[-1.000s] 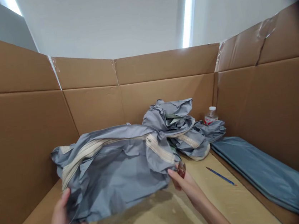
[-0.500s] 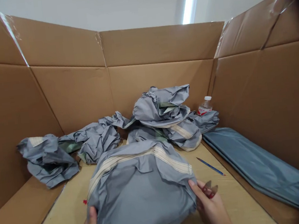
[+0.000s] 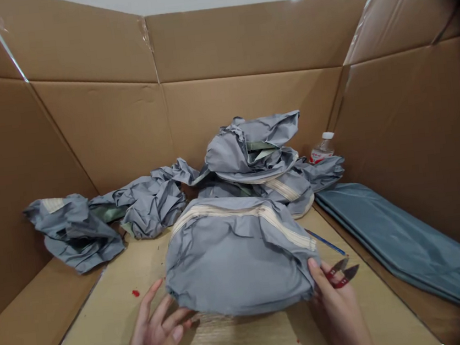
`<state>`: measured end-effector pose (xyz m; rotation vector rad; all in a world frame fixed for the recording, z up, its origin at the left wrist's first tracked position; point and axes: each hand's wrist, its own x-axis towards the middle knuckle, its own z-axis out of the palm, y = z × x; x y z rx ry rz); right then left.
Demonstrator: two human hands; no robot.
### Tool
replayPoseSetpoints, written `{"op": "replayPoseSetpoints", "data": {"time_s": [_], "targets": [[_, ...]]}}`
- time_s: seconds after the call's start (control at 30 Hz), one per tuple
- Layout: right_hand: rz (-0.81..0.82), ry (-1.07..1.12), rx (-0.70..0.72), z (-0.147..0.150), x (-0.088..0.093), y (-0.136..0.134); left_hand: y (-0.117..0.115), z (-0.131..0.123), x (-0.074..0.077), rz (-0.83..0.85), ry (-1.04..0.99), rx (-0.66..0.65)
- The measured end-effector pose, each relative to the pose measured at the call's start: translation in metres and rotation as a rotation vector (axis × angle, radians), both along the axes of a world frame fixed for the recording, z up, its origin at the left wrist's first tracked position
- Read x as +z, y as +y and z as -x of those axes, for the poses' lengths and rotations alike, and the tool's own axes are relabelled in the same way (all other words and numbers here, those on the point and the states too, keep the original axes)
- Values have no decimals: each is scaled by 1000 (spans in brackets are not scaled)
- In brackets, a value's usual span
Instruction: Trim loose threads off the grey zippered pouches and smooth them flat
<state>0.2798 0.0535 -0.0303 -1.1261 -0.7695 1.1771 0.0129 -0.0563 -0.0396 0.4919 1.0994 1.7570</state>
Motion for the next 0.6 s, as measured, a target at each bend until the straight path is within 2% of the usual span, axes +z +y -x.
{"op": "replayPoseSetpoints", "data": {"time_s": [0.07,0.17,0.27,0.43,0.6], "targets": [[111,58,-19,1,2,-1,-4,-5,-2,75,-71,-75],[142,85,-16,3,6,-3,-10,-18,-7,253,-179,-255],[125,74,-8,5,8,-6,-8,-35,-8,274,-74,-374],[179,100,20,4,6,-21,5,-48,-1,317,277,-400],[271,149,-16,5,4,-37,5,-45,5,359,369,-358]]}}
